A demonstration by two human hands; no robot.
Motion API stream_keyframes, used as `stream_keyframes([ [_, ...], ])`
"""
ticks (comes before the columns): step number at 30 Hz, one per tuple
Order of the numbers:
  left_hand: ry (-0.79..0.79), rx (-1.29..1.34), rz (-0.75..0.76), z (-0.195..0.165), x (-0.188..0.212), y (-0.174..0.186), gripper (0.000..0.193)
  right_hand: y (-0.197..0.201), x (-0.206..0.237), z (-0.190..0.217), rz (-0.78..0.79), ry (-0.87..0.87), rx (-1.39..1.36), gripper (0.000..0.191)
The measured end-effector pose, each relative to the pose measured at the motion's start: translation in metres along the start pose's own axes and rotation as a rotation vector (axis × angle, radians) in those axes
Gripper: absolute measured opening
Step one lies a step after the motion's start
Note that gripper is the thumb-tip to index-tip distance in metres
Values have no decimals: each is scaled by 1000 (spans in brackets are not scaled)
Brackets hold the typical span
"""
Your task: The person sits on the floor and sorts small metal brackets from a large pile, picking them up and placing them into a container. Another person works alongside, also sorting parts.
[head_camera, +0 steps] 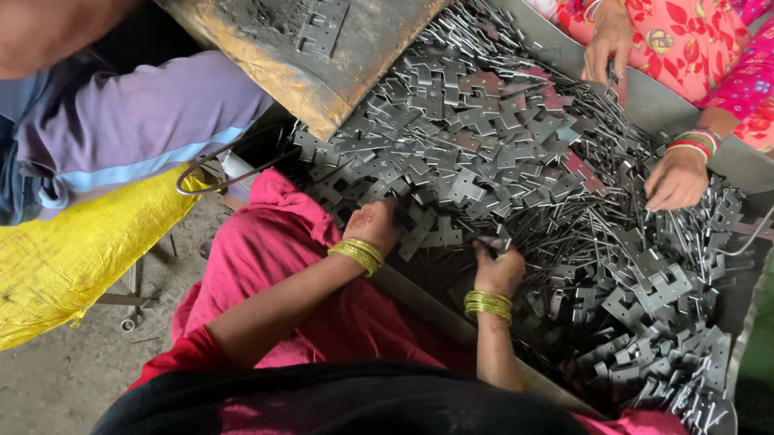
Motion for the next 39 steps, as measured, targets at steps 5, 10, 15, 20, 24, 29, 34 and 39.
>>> stream_keyframes([
  [5,76,270,-73,-13,4,19,27,19,9,8,-14,-253,-525,32],
  [10,199,988,195,-57,23,1,27,18,15,14,183,-670,-1182,43],
  [15,-162,434,-182,-71,57,-47,47,-11,37,15,434,-714,-1509,51],
  [20,112,743,237,-17,39,-91,51,-31,35,17,260,-326,-790,38],
  [24,95,1068,286,31,7,-91,55,20,15,8,349,59,-75,20],
  [29,95,1089,198,61,-3,-75,61,84,4,17,537,606,560,58],
  [34,139,1009,203,64,-3,-48,59,88,-2,32,873,735,714,72],
  [39,86,1066,140,77,-13,-24,57,85,7,19,701,990,620,65],
])
Point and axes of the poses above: each hand's wrist, its own x-axis away from the middle knuckle, its own y-axis out of the back of the hand, z = x × y, the point moved 2 cm from there along -x, towards the middle knuckle, and after that the axes turned 6 degrees about x, right-handed, at the moved point
